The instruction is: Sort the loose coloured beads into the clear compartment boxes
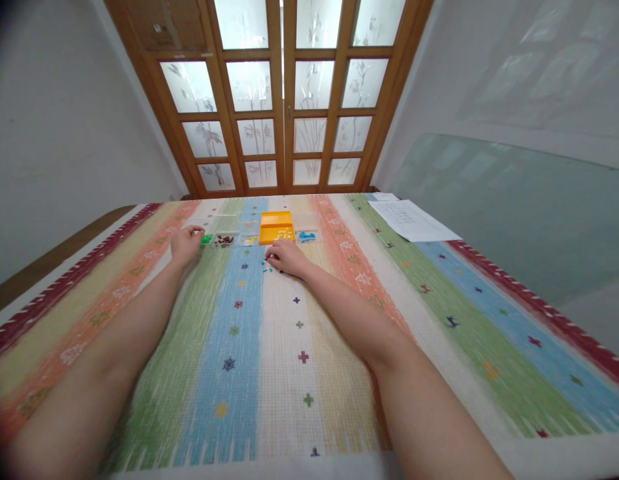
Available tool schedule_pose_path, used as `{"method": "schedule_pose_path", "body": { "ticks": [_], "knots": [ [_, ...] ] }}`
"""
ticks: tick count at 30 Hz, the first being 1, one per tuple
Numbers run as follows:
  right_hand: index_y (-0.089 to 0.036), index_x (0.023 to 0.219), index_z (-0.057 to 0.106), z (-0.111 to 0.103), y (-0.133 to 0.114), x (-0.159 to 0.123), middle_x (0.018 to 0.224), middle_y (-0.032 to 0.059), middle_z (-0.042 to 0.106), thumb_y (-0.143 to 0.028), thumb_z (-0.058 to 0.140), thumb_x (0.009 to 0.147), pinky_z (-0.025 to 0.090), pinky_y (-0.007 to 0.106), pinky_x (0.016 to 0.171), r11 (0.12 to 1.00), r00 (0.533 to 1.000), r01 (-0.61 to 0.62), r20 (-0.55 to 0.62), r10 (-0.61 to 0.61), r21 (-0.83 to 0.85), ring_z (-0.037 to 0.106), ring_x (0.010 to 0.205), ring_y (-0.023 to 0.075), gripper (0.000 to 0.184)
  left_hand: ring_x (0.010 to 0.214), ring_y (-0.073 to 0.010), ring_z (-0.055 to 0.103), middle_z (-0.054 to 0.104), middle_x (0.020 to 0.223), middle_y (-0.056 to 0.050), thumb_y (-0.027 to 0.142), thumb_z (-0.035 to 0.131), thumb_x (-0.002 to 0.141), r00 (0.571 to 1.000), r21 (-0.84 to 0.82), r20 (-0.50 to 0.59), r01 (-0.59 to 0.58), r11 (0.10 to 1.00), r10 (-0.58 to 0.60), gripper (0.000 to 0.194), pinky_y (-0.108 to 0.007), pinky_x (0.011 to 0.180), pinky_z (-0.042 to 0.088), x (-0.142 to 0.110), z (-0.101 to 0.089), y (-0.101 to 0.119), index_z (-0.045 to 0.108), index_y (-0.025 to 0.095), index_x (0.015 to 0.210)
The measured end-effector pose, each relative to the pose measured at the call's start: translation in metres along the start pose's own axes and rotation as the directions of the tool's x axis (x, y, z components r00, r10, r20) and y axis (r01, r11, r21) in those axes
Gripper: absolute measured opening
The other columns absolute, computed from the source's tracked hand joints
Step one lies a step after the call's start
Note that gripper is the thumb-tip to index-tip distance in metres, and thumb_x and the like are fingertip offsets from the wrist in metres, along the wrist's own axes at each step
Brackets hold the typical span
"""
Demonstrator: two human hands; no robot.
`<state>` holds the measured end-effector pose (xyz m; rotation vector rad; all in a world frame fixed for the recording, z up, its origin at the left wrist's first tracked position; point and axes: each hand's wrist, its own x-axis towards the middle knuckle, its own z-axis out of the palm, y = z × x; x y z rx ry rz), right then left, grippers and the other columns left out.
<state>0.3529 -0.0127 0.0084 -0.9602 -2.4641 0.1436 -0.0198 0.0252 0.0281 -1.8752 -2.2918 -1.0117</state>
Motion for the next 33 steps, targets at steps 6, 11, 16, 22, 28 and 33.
{"method": "schedule_pose_path", "body": {
  "ticks": [6, 11, 16, 22, 28, 33],
  "knots": [
    [-0.022, 0.1, 0.081, -0.005, -0.005, -0.001, 0.096, 0.0075, 0.072, -0.023, 0.066, 0.099, 0.04, 0.034, 0.091, 1.0, 1.0, -0.005, 0.003, 0.005, 0.007, 0.06, 0.099, 0.0231, 0.016, 0.085, -0.0248, 0.066, 0.074, 0.091, -0.008, 0.039, 0.055, 0.098, 0.993, 0.008, -0.014, 0.121, 0.993, -0.121, 0.036, -0.031, 0.076, 0.045, 0.01, -0.001, -0.027, 0.079, 0.021, 0.118],
    [-0.023, 0.101, 0.081, -0.004, -0.004, -0.001, 0.096, 0.0074, 0.072, -0.024, 0.065, 0.1, 0.04, 0.034, 0.092, 1.0, 1.0, 0.007, 0.001, -0.007, 0.007, 0.061, 0.1, 0.0234, 0.016, 0.086, -0.0264, 0.068, 0.075, 0.091, -0.008, 0.038, 0.056, 0.096, 0.981, 0.019, -0.022, 0.193, 0.981, -0.193, 0.034, -0.034, 0.078, 0.047, 0.009, -0.004, -0.03, 0.08, 0.024, 0.115],
    [-0.023, 0.101, 0.081, -0.004, -0.005, -0.001, 0.097, 0.0072, 0.073, -0.024, 0.065, 0.1, 0.04, 0.034, 0.093, 1.0, 1.0, -0.005, 0.006, 0.005, 0.01, 0.061, 0.1, 0.0233, 0.016, 0.09, -0.0276, 0.069, 0.076, 0.095, -0.01, 0.036, 0.058, 0.092, 0.971, 0.036, -0.039, 0.238, 0.971, -0.237, 0.033, -0.034, 0.078, 0.049, 0.004, -0.011, -0.029, 0.079, 0.022, 0.114],
    [-0.023, 0.101, 0.081, -0.002, -0.003, -0.001, 0.095, 0.0072, 0.073, -0.024, 0.065, 0.1, 0.04, 0.034, 0.093, 1.0, 1.0, 0.006, 0.002, -0.006, 0.013, 0.061, 0.099, 0.0232, 0.016, 0.093, -0.0291, 0.07, 0.077, 0.098, -0.012, 0.033, 0.06, 0.089, 0.969, 0.051, -0.02, 0.247, 0.968, -0.247, 0.028, -0.036, 0.079, 0.051, 0.004, -0.012, -0.031, 0.078, 0.021, 0.108],
    [-0.023, 0.102, 0.081, -0.002, -0.002, -0.002, 0.096, 0.0069, 0.073, -0.025, 0.065, 0.1, 0.04, 0.034, 0.093, 1.0, 1.0, 0.009, 0.0, -0.009, 0.013, 0.061, 0.099, 0.0228, 0.016, 0.093, -0.0304, 0.07, 0.077, 0.098, -0.012, 0.034, 0.061, 0.089, 0.967, 0.071, -0.009, 0.255, 0.964, -0.255, 0.027, -0.037, 0.079, 0.05, 0.006, -0.009, -0.033, 0.077, 0.022, 0.106],
    [-0.023, 0.102, 0.081, -0.002, -0.003, -0.002, 0.097, 0.0073, 0.074, -0.024, 0.066, 0.099, 0.04, 0.034, 0.092, 1.0, 1.0, 0.007, -0.004, -0.007, 0.014, 0.061, 0.099, 0.0232, 0.016, 0.089, -0.0268, 0.067, 0.074, 0.09, -0.009, 0.035, 0.058, 0.093, 0.965, 0.047, 0.02, 0.261, 0.964, -0.262, 0.026, -0.036, 0.08, 0.047, 0.002, -0.018, -0.028, 0.075, 0.019, 0.105]
  ]
}}
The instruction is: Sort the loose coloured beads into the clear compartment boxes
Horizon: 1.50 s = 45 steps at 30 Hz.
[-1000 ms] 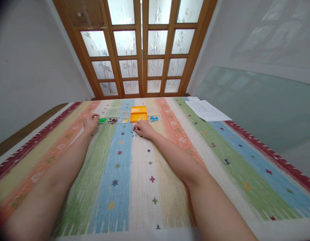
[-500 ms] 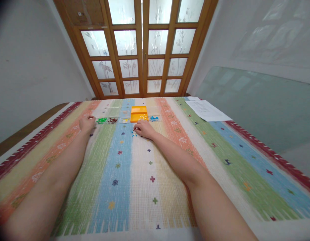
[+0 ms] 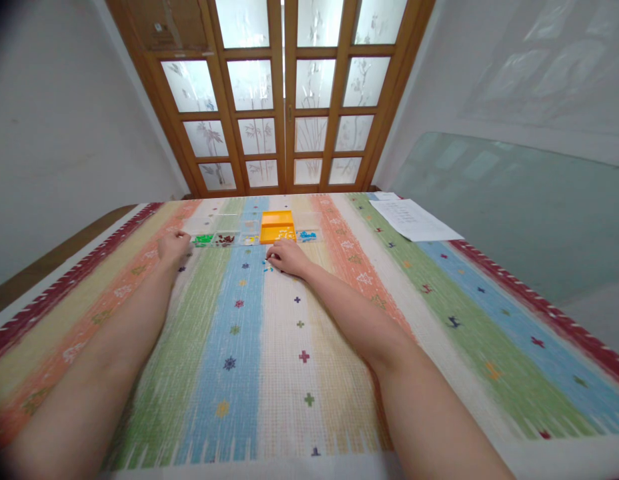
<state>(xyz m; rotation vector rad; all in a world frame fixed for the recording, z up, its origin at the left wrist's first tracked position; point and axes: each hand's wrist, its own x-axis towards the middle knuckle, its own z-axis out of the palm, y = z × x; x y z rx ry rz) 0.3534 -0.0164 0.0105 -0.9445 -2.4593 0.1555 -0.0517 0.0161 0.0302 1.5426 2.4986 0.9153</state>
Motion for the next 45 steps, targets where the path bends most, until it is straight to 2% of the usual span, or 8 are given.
{"method": "schedule_pose_path", "body": {
  "ticks": [5, 9, 17, 20, 26, 32, 38, 45],
  "knots": [
    [-0.023, 0.102, 0.081, 0.001, 0.0, 0.001, 0.097, 0.0072, 0.074, -0.026, 0.065, 0.1, 0.041, 0.034, 0.094, 1.0, 1.0, -0.001, 0.004, 0.001, -0.003, 0.062, 0.1, 0.0231, 0.017, 0.084, -0.023, 0.063, 0.074, 0.091, -0.008, 0.033, 0.055, 0.094, 1.0, -0.004, 0.009, -0.003, 1.0, 0.003, 0.025, -0.033, 0.077, 0.045, -0.006, -0.008, 0.006, 0.073, 0.017, 0.1],
    [-0.023, 0.101, 0.081, -0.001, 0.001, 0.001, 0.097, 0.0072, 0.074, -0.025, 0.065, 0.1, 0.041, 0.034, 0.093, 1.0, 1.0, -0.005, 0.01, 0.005, 0.003, 0.062, 0.1, 0.0229, 0.016, 0.087, -0.0265, 0.067, 0.076, 0.095, -0.011, 0.036, 0.053, 0.094, 0.999, 0.031, -0.021, -0.024, 0.999, 0.025, 0.031, -0.032, 0.073, 0.045, -0.008, -0.006, 0.012, 0.076, 0.018, 0.101],
    [-0.02, 0.096, 0.078, -0.003, 0.0, 0.0, 0.096, 0.0067, 0.073, -0.019, 0.066, 0.095, 0.043, 0.033, 0.091, 0.998, 1.0, 0.027, 0.013, -0.028, 0.058, 0.062, 0.098, 0.0219, 0.012, 0.088, -0.024, 0.067, 0.077, 0.096, -0.007, 0.04, 0.051, 0.096, 0.953, 0.036, 0.046, -0.3, 0.953, 0.298, 0.035, -0.029, 0.069, 0.04, -0.019, 0.004, 0.034, 0.079, 0.022, 0.108],
    [-0.02, 0.094, 0.075, -0.006, -0.003, 0.001, 0.094, 0.0057, 0.071, -0.016, 0.066, 0.09, 0.043, 0.033, 0.091, 0.995, 0.998, 0.051, 0.035, -0.054, 0.085, 0.061, 0.096, 0.0217, 0.011, 0.086, -0.0234, 0.067, 0.078, 0.095, -0.007, 0.042, 0.05, 0.098, 0.92, 0.054, 0.107, -0.383, 0.922, 0.376, 0.037, -0.029, 0.068, 0.038, -0.03, 0.006, 0.047, 0.078, 0.023, 0.112],
    [-0.02, 0.091, 0.072, -0.014, -0.018, 0.001, 0.099, 0.0067, 0.069, -0.017, 0.071, 0.083, 0.042, 0.033, 0.088, 0.992, 0.987, 0.098, 0.116, -0.108, 0.085, 0.057, 0.096, 0.0225, 0.009, 0.086, -0.0246, 0.068, 0.079, 0.096, -0.008, 0.044, 0.048, 0.1, 0.805, 0.054, 0.216, -0.575, 0.816, 0.553, 0.039, -0.03, 0.071, 0.039, -0.053, 0.012, 0.069, 0.08, 0.024, 0.111],
    [-0.02, 0.09, 0.074, -0.015, -0.023, 0.0, 0.103, 0.0073, 0.067, -0.017, 0.069, 0.089, 0.042, 0.035, 0.09, 0.993, 0.986, 0.1, 0.128, -0.108, 0.069, 0.056, 0.098, 0.0225, 0.005, 0.086, -0.0254, 0.07, 0.08, 0.097, -0.008, 0.038, 0.051, 0.099, 0.682, -0.001, 0.263, -0.707, 0.707, 0.682, 0.034, -0.031, 0.074, 0.043, -0.07, 0.018, 0.083, 0.08, 0.024, 0.111],
    [-0.019, 0.093, 0.075, -0.015, -0.022, 0.0, 0.101, 0.0072, 0.067, -0.016, 0.071, 0.088, 0.042, 0.034, 0.089, 0.989, 0.988, 0.11, 0.097, -0.12, 0.103, 0.058, 0.097, 0.0225, 0.007, 0.086, -0.0255, 0.07, 0.079, 0.094, -0.008, 0.038, 0.051, 0.1, 0.635, 0.008, 0.293, -0.749, 0.662, 0.715, 0.035, -0.032, 0.078, 0.046, -0.08, 0.02, 0.09, 0.08, 0.023, 0.113],
    [-0.02, 0.095, 0.077, -0.012, -0.022, 0.001, 0.103, 0.0072, 0.069, -0.015, 0.07, 0.09, 0.043, 0.034, 0.09, 0.981, 0.984, 0.125, 0.112, -0.142, 0.149, 0.06, 0.099, 0.0221, 0.01, 0.085, -0.0252, 0.07, 0.078, 0.092, -0.008, 0.04, 0.051, 0.102, 0.624, 0.055, 0.309, -0.765, 0.642, 0.718, 0.035, -0.033, 0.077, 0.045, -0.082, 0.023, 0.09, 0.079, 0.025, 0.115]
  ]
}}
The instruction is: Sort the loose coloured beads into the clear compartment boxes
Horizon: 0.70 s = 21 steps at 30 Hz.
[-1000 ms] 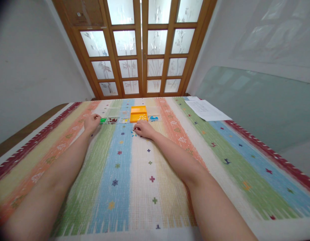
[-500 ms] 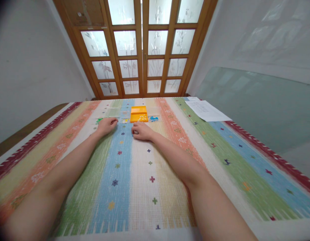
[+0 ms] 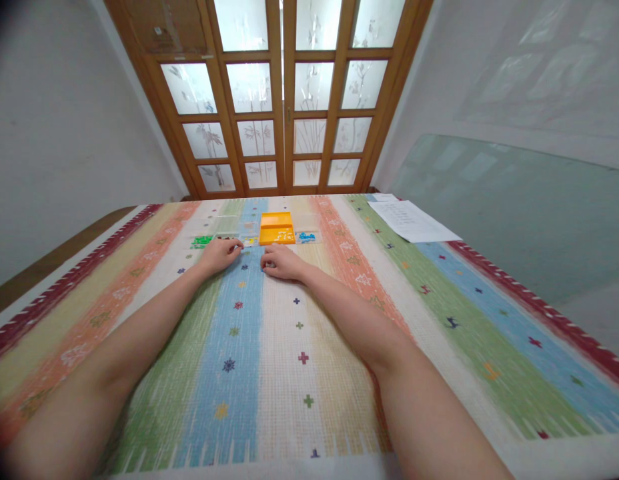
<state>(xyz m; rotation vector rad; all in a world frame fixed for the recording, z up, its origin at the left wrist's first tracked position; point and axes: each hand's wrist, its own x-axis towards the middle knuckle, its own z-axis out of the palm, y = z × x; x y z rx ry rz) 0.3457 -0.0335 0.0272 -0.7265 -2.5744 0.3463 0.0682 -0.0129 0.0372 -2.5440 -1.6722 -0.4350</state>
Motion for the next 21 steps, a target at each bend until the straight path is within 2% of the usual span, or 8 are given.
{"method": "schedule_pose_path", "body": {
  "ticks": [2, 5, 8, 11, 14, 17, 19, 21],
  "knots": [
    [-0.02, 0.094, 0.076, 0.002, 0.003, 0.001, 0.101, 0.0071, 0.07, -0.016, 0.069, 0.092, 0.043, 0.033, 0.09, 1.0, 0.999, -0.019, -0.027, 0.019, 0.008, 0.06, 0.099, 0.022, 0.009, 0.084, -0.025, 0.069, 0.078, 0.091, -0.007, 0.041, 0.05, 0.102, 1.0, 0.003, 0.006, -0.01, 1.0, 0.01, 0.035, -0.032, 0.076, 0.044, 0.0, 0.001, 0.001, 0.079, 0.026, 0.115],
    [-0.02, 0.093, 0.075, 0.003, 0.014, 0.001, 0.093, 0.0056, 0.069, -0.018, 0.067, 0.093, 0.042, 0.032, 0.086, 0.994, 0.983, -0.107, -0.147, 0.108, 0.01, 0.06, 0.092, 0.0207, 0.008, 0.084, -0.0247, 0.069, 0.077, 0.089, -0.007, 0.042, 0.05, 0.102, 0.999, -0.007, 0.024, -0.027, 1.0, 0.028, 0.036, -0.032, 0.076, 0.044, 0.0, 0.001, 0.004, 0.079, 0.026, 0.115],
    [-0.019, 0.09, 0.073, -0.001, 0.032, -0.002, 0.088, 0.0046, 0.069, -0.019, 0.064, 0.092, 0.041, 0.031, 0.082, 0.968, 0.924, -0.251, -0.294, 0.244, 0.015, 0.059, 0.086, 0.0197, 0.009, 0.084, -0.0247, 0.069, 0.077, 0.088, -0.006, 0.043, 0.049, 0.102, 0.998, -0.021, 0.04, -0.044, 0.999, 0.045, 0.036, -0.033, 0.077, 0.044, 0.0, 0.001, 0.006, 0.079, 0.027, 0.114],
    [-0.02, 0.09, 0.073, -0.013, 0.054, -0.009, 0.09, 0.0056, 0.07, -0.024, 0.063, 0.092, 0.041, 0.032, 0.08, 0.905, 0.801, -0.424, -0.451, 0.394, 0.039, 0.058, 0.086, 0.0207, 0.011, 0.084, -0.0246, 0.069, 0.077, 0.088, -0.006, 0.042, 0.049, 0.102, 0.997, -0.023, 0.053, -0.046, 0.999, 0.047, 0.036, -0.033, 0.078, 0.044, -0.001, 0.001, 0.007, 0.079, 0.027, 0.113],
    [-0.021, 0.092, 0.073, -0.027, 0.074, -0.021, 0.084, 0.0051, 0.068, -0.029, 0.062, 0.093, 0.04, 0.032, 0.074, 0.81, 0.658, -0.583, -0.543, 0.522, 0.072, 0.057, 0.08, 0.0209, 0.014, 0.086, -0.0245, 0.069, 0.077, 0.09, -0.006, 0.042, 0.05, 0.102, 0.996, -0.017, 0.068, -0.049, 0.999, 0.05, 0.035, -0.033, 0.079, 0.044, -0.001, 0.0, 0.009, 0.079, 0.027, 0.113],
    [-0.021, 0.092, 0.072, -0.037, 0.09, -0.032, 0.082, 0.0055, 0.068, -0.031, 0.061, 0.094, 0.039, 0.032, 0.07, 0.702, 0.521, -0.704, -0.593, 0.614, 0.11, 0.058, 0.078, 0.0216, 0.015, 0.087, -0.0245, 0.07, 0.078, 0.092, -0.006, 0.041, 0.049, 0.102, 0.995, -0.004, 0.081, -0.059, 0.998, 0.059, 0.035, -0.032, 0.079, 0.045, -0.002, -0.001, 0.011, 0.079, 0.027, 0.113],
    [-0.022, 0.091, 0.072, -0.041, 0.097, -0.039, 0.083, 0.0062, 0.069, -0.032, 0.061, 0.095, 0.04, 0.032, 0.07, 0.637, 0.452, -0.76, -0.598, 0.662, 0.13, 0.06, 0.079, 0.0225, 0.016, 0.089, -0.0248, 0.071, 0.079, 0.094, -0.005, 0.041, 0.049, 0.102, 0.994, 0.007, 0.084, -0.071, 0.997, 0.07, 0.035, -0.032, 0.079, 0.045, -0.003, -0.001, 0.012, 0.079, 0.028, 0.113],
    [-0.022, 0.092, 0.072, -0.043, 0.103, -0.045, 0.087, 0.0074, 0.072, -0.034, 0.061, 0.097, 0.041, 0.033, 0.07, 0.582, 0.405, -0.801, -0.589, 0.699, 0.141, 0.063, 0.081, 0.0239, 0.017, 0.092, -0.0253, 0.071, 0.08, 0.099, -0.006, 0.04, 0.048, 0.102, 0.993, 0.014, 0.087, -0.082, 0.997, 0.08, 0.035, -0.032, 0.08, 0.045, -0.004, -0.001, 0.013, 0.079, 0.028, 0.114]
  ]
}}
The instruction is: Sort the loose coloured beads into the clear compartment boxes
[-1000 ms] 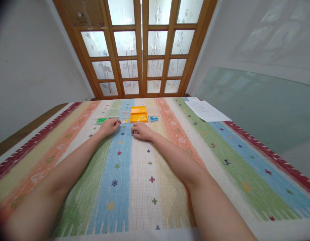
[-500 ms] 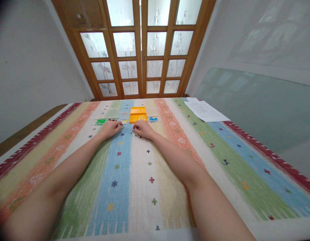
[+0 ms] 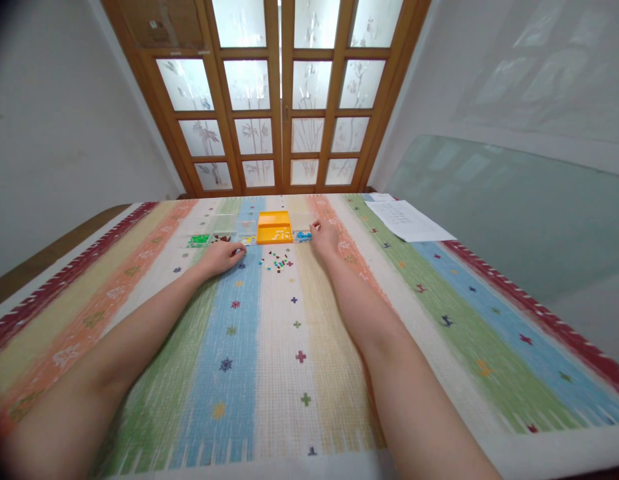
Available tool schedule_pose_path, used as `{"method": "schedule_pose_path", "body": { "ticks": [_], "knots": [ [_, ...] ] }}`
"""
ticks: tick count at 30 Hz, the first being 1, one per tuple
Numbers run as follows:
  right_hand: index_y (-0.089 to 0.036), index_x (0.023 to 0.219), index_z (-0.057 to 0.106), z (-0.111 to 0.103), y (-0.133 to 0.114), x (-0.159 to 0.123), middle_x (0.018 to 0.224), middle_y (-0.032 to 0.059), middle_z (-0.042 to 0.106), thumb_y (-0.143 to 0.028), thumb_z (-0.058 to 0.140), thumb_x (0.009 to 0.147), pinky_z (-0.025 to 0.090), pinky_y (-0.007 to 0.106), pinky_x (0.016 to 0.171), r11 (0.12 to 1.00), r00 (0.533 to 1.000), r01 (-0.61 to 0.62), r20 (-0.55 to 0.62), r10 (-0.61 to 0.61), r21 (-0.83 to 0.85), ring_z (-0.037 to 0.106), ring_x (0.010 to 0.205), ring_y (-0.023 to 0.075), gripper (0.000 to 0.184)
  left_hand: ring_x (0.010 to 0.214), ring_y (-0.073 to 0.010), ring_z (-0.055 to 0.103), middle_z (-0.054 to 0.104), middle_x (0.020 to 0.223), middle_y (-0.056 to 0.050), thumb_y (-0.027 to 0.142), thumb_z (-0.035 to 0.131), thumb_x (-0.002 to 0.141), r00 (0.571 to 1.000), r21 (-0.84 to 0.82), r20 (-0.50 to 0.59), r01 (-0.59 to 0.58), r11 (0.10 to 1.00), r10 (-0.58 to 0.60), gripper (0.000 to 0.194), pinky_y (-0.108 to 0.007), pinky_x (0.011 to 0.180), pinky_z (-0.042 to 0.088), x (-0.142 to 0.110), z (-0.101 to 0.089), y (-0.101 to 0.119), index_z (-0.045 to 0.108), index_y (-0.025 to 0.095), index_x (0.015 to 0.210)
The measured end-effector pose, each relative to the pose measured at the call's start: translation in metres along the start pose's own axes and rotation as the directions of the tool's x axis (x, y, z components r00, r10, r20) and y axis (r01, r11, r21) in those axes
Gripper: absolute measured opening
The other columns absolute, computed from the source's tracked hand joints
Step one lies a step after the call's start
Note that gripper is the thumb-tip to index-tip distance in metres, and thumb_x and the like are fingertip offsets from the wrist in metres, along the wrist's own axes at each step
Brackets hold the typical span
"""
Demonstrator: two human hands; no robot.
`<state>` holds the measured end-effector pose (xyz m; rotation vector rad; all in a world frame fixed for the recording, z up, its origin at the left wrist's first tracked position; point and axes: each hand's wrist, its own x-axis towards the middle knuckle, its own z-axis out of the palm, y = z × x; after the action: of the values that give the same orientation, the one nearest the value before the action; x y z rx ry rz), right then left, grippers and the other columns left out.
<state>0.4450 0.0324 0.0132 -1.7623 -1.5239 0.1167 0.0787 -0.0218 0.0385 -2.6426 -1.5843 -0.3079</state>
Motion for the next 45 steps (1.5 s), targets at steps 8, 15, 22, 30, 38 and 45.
{"method": "schedule_pose_path", "body": {
  "ticks": [8, 15, 22, 30, 38, 45],
  "knots": [
    [-0.021, 0.104, 0.075, -0.008, -0.01, -0.002, 0.098, 0.0108, 0.077, -0.037, 0.053, 0.103, 0.045, 0.033, 0.074, 0.997, 0.998, 0.024, 0.066, -0.019, -0.071, 0.067, 0.089, 0.0263, 0.026, 0.094, -0.0263, 0.072, 0.08, 0.101, -0.007, 0.04, 0.05, 0.102, 1.0, -0.011, 0.009, 0.004, 1.0, -0.004, 0.035, -0.033, 0.085, 0.047, 0.0, 0.001, 0.003, 0.079, 0.028, 0.116],
    [-0.023, 0.111, 0.078, -0.005, -0.06, -0.04, 0.088, 0.0045, 0.075, -0.039, 0.058, 0.101, 0.039, 0.029, 0.072, 0.909, 0.859, 0.414, 0.31, -0.407, 0.044, 0.063, 0.078, 0.0196, 0.027, 0.093, -0.0262, 0.072, 0.08, 0.1, -0.007, 0.04, 0.051, 0.101, 1.0, -0.02, 0.009, 0.008, 1.0, -0.008, 0.034, -0.033, 0.084, 0.047, 0.0, 0.002, 0.004, 0.08, 0.027, 0.114],
    [-0.025, 0.119, 0.079, 0.005, -0.096, -0.077, 0.1, 0.0058, 0.08, -0.033, 0.067, 0.099, 0.04, 0.027, 0.076, 0.75, 0.599, 0.647, 0.519, -0.61, 0.136, 0.068, 0.088, 0.02, 0.025, 0.089, -0.0261, 0.072, 0.08, 0.094, -0.007, 0.04, 0.05, 0.102, 1.0, 0.007, 0.003, 0.002, 1.0, -0.002, 0.035, -0.032, 0.078, 0.046, 0.0, 0.001, 0.003, 0.08, 0.028, 0.114],
    [-0.025, 0.11, 0.081, 0.015, -0.098, -0.085, 0.104, 0.0062, 0.081, -0.028, 0.067, 0.098, 0.043, 0.028, 0.078, 0.723, 0.563, 0.679, 0.54, -0.626, 0.131, 0.07, 0.09, 0.021, 0.019, 0.088, -0.0262, 0.072, 0.08, 0.093, -0.007, 0.041, 0.05, 0.102, 1.0, 0.01, 0.01, -0.015, 1.0, 0.015, 0.035, -0.033, 0.079, 0.046, 0.0, 0.004, 0.006, 0.08, 0.028, 0.113],
    [-0.025, 0.119, 0.077, 0.011, -0.087, -0.066, 0.095, 0.0067, 0.079, -0.035, 0.061, 0.103, 0.042, 0.028, 0.075, 0.852, 0.774, 0.523, 0.425, -0.47, -0.009, 0.069, 0.086, 0.0219, 0.025, 0.093, -0.0259, 0.073, 0.081, 0.099, -0.007, 0.039, 0.052, 0.101, 0.998, -0.022, 0.04, -0.039, 0.999, 0.04, 0.034, -0.033, 0.082, 0.048, 0.0, 0.002, 0.018, 0.08, 0.028, 0.116],
    [-0.024, 0.118, 0.077, -0.004, -0.046, -0.024, 0.097, 0.0099, 0.078, -0.038, 0.059, 0.103, 0.044, 0.031, 0.073, 0.965, 0.955, 0.24, 0.206, -0.215, -0.106, 0.067, 0.085, 0.0255, 0.028, 0.101, -0.0264, 0.073, 0.08, 0.113, -0.008, 0.039, 0.05, 0.104, 0.983, -0.086, 0.055, -0.17, 0.982, 0.175, 0.037, -0.035, 0.09, 0.051, -0.004, 0.007, 0.039, 0.076, 0.03, 0.13]
  ]
}}
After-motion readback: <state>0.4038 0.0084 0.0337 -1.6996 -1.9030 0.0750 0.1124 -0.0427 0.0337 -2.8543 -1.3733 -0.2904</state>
